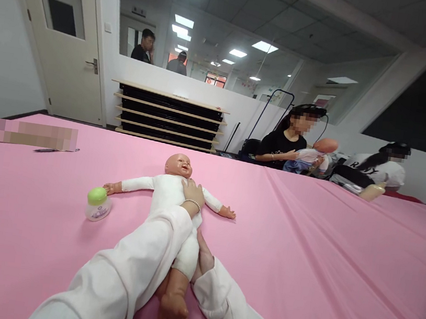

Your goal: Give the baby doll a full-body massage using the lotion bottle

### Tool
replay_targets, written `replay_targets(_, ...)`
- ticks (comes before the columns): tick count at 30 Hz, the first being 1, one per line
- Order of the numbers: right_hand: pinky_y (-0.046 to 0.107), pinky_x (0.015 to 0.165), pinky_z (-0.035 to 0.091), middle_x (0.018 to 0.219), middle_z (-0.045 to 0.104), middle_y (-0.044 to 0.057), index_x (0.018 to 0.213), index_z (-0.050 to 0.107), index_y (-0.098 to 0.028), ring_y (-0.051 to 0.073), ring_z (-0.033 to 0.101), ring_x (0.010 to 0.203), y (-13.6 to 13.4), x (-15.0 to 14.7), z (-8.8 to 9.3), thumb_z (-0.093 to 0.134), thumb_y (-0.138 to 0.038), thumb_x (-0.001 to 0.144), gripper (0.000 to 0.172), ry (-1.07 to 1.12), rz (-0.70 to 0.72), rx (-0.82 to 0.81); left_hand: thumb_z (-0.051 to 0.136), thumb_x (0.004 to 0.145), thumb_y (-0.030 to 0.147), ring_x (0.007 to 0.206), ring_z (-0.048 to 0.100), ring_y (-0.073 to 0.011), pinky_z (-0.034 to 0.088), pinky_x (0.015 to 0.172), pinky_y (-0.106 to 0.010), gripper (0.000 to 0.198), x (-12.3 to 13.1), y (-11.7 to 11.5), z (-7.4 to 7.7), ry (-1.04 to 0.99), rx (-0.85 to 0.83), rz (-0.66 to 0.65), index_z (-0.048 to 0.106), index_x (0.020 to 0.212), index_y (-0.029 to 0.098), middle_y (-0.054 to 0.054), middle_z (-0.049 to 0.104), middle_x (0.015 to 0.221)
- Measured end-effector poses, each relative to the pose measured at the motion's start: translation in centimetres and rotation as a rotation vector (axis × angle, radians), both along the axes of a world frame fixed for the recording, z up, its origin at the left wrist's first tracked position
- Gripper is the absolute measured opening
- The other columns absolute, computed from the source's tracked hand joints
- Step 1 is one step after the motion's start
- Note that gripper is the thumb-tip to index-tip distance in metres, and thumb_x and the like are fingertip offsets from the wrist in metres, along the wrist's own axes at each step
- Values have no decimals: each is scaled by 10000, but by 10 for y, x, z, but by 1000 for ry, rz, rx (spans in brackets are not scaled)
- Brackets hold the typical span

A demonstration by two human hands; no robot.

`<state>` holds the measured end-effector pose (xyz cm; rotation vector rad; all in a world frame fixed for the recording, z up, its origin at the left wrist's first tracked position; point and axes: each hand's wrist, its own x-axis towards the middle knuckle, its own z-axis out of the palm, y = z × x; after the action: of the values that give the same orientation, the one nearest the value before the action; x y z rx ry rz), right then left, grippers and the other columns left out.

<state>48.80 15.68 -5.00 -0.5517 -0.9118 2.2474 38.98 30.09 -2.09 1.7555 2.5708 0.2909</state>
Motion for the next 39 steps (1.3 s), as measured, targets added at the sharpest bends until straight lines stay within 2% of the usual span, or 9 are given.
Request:
replay_targets(5, 376, 848, 446, 1079, 605, 95, 1162, 497, -163, 239, 583, 953, -7, 14, -8, 698, -280, 648, 565, -30, -51, -49, 358, 811, 236, 1350, 88, -254, -36, 1047, -527, 560, 5, -3, -3, -7, -26, -64, 328, 1368, 185, -92, 205, 1459)
replay_targets(8, 376, 782, 474, 1034, 614, 84, 1223, 418, -188, 223, 613, 840, -12, 22, -9, 681, -293, 658, 632, -41, -91, -7, 356, 826, 271, 1358, 34, -242, -65, 1054, -509, 557, 6, -7, -4, -26, -3, -134, 319, 1372, 168, -85, 176, 1466)
replay_targets(12, 353, 632, 488, 864, 618, 49, 1217, 374, -203, 209, 622, 678, -10, 34, -14, 683, -310, 640, 663, -165, -68, 36, 371, 842, 338, 1351, 91, -262, -46, 1055, -513, 539, 6, -13, -4, -66, 38, -209, 353, 1353, 169, -121, 259, 1436)
replay_targets(16, 355, 618, 489, 905, 599, 65, 1188, 366, -203, 234, 626, 746, -4, 41, -29, 707, -351, 617, 681, -250, -89, 81, 355, 875, 371, 1328, 187, -254, 0, 1059, -506, 487, 0, -28, 0, -86, 97, -329, 388, 1321, 177, -129, 365, 1382)
replay_targets(20, 399, 812, 466, 1056, 578, 105, 1151, 416, -192, 260, 574, 974, -2, 44, -44, 703, -441, 621, 652, -271, -153, 211, 339, 900, 360, 1296, 257, -259, 14, 1056, -510, 406, -13, -59, 5, -92, 144, -486, 476, 1238, 181, -112, 447, 1322)
replay_targets(23, 363, 1034, 305, 1283, 449, 93, 1170, 416, -216, 210, 384, 1226, -6, 47, -45, 655, -436, 699, 572, -246, -154, 342, 314, 917, 343, 1204, 405, -210, 117, 1061, -465, 348, -23, -88, 9, -116, 128, -631, 544, 1151, 229, -44, 561, 1207)
replay_targets(28, 366, 1074, 240, 1362, 359, 95, 1239, 355, -223, 195, 315, 1276, -14, 53, -41, 601, -465, 748, 600, -320, -83, 394, 293, 931, 329, 1193, 420, -187, 187, 1047, -445, 340, -32, -136, 6, -168, 161, -926, 571, 1115, 264, -12, 583, 1180)
replay_targets(35, 341, 1095, 204, 1406, 279, 103, 1373, 121, -214, 170, 272, 1299, -22, 57, -37, 550, -531, 760, 812, -398, -40, 430, 400, 885, 311, 1298, 280, -223, 171, 1060, -490, 453, -42, -190, 0, -211, 180, -964, 356, 1328, 229, -54, 395, 1372)
replay_targets(39, 319, 1115, 156, 1450, 155, 79, 1417, 51, -166, 181, 156, 1337, -31, 61, -20, 491, -622, 746, 923, -563, -25, 511, 427, 867, 288, 1292, 294, -219, 138, 1079, -474, 441, -55, -213, 0, -298, 174, -932, 388, 1304, 252, -43, 401, 1368)
